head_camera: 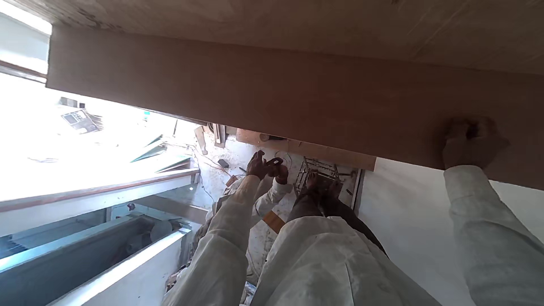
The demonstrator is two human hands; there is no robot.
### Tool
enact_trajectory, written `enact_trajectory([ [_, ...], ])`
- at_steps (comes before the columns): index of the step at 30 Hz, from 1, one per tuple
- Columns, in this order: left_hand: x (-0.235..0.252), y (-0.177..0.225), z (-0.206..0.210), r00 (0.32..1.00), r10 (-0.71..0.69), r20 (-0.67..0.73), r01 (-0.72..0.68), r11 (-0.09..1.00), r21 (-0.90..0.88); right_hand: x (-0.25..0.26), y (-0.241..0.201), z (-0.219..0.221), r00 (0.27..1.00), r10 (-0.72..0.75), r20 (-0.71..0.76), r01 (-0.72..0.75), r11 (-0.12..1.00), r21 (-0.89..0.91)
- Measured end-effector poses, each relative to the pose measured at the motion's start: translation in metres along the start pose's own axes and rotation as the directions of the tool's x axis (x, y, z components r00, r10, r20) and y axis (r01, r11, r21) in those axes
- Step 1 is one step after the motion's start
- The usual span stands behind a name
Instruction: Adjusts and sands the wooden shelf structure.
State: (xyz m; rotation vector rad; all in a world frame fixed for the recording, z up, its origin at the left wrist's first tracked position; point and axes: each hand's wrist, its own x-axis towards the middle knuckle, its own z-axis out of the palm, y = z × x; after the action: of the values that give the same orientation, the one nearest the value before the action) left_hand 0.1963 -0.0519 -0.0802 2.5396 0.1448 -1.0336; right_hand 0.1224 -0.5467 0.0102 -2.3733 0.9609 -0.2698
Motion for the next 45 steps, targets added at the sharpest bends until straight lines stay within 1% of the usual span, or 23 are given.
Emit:
enact_trajectory([
  [5,0.007,0.016,0.008,0.971,0.022,0.236,-0.08,0.967,0.241,-0.001,-0.008,-0.003,1.0,0.013,-0.007,-0.013,1.0,0.01],
  [9,0.007,0.034,0.021,0.951,-0.079,0.3,-0.096,0.845,0.527,0.001,-0.006,-0.001,0.999,-0.029,-0.022,0.029,0.999,0.015],
  [12,-0.016,0.057,0.019,0.909,-0.078,0.409,-0.197,0.784,0.589,0.002,-0.004,0.001,0.998,-0.037,-0.044,0.04,0.997,0.066],
  [14,-0.049,0.078,0.01,0.909,0.051,0.414,-0.285,0.801,0.526,-0.01,-0.006,-0.006,0.998,-0.043,-0.051,0.052,0.979,0.196],
  [16,-0.09,0.098,0.004,0.902,0.349,0.255,-0.428,0.804,0.413,-0.04,-0.016,-0.016,0.996,-0.045,-0.078,0.069,0.936,0.346],
  [17,-0.111,0.108,0.006,0.811,0.581,0.067,-0.562,0.743,0.363,-0.064,-0.02,-0.021,0.995,-0.045,-0.084,0.075,0.912,0.403],
  [18,-0.127,0.123,0.007,0.637,0.762,-0.114,-0.686,0.628,0.368,-0.09,-0.024,-0.027,0.999,-0.024,-0.037,0.039,0.883,0.468],
  [20,-0.152,0.166,0.0,0.301,0.909,-0.288,-0.797,0.405,0.448,-0.137,-0.035,-0.043,0.953,0.043,0.299,-0.223,0.767,0.602],
  [22,-0.177,0.207,-0.008,0.073,0.944,-0.321,-0.844,0.23,0.484,-0.166,-0.042,-0.062,0.725,-0.018,0.688,-0.57,0.545,0.615],
  [23,-0.188,0.223,-0.008,-0.016,0.948,-0.318,-0.857,0.15,0.493,-0.175,-0.046,-0.071,0.649,-0.094,0.755,-0.669,0.402,0.626],
  [24,-0.196,0.237,-0.007,-0.095,0.949,-0.301,-0.873,0.066,0.483,-0.183,-0.049,-0.08,0.656,-0.153,0.739,-0.7,0.244,0.671],
  [26,-0.203,0.257,0.0,-0.23,0.949,-0.217,-0.88,-0.108,0.463,-0.186,-0.058,-0.098,0.783,-0.131,0.608,-0.609,0.039,0.792],
  [30,-0.188,0.295,0.014,-0.405,0.914,0.018,-0.819,-0.372,0.437,-0.164,-0.055,-0.118,0.94,0.038,0.34,-0.341,0.156,0.927],
  [33,-0.174,0.321,0.011,-0.389,0.92,0.055,-0.834,-0.377,0.404,-0.148,-0.027,-0.126,0.98,0.039,0.195,-0.197,0.304,0.932],
  [37,-0.123,0.366,0.028,-0.25,0.955,-0.157,-0.888,-0.162,0.43,-0.132,0.016,-0.137,0.94,0.292,0.175,-0.309,0.514,0.8],
  [38,-0.113,0.382,0.033,-0.139,0.98,-0.144,-0.908,-0.068,0.414,-0.128,0.026,-0.139,0.921,0.343,0.182,-0.343,0.498,0.796],
  [39,-0.113,0.405,0.035,0.059,0.996,-0.068,-0.912,0.082,0.402,-0.122,0.037,-0.142,0.907,0.376,0.19,-0.362,0.465,0.808],
  [40,-0.124,0.439,0.035,0.338,0.938,0.08,-0.874,0.281,0.397,-0.113,0.05,-0.145,0.899,0.397,0.186,-0.365,0.445,0.818],
  [41,-0.119,0.471,0.044,0.506,0.849,0.15,-0.81,0.409,0.42,-0.102,0.063,-0.148,0.899,0.407,0.162,-0.352,0.451,0.82],
  [42,-0.109,0.498,0.057,0.59,0.782,0.198,-0.767,0.468,0.439,-0.09,0.077,-0.149,0.903,0.418,0.101,-0.323,0.503,0.802],
  [43,-0.095,0.523,0.07,0.616,0.739,0.273,-0.754,0.454,0.475,-0.078,0.093,-0.148,0.908,0.418,-0.001,-0.28,0.611,0.74],
  [44,-0.076,0.54,0.084,0.574,0.751,0.327,-0.78,0.379,0.499,-0.064,0.108,-0.148,0.904,0.407,-0.129,-0.242,0.736,0.632],
  [45,-0.047,0.544,0.104,0.439,0.85,0.29,-0.843,0.278,0.46,-0.05,0.121,-0.149,0.893,0.37,-0.255,-0.213,0.848,0.486],
])
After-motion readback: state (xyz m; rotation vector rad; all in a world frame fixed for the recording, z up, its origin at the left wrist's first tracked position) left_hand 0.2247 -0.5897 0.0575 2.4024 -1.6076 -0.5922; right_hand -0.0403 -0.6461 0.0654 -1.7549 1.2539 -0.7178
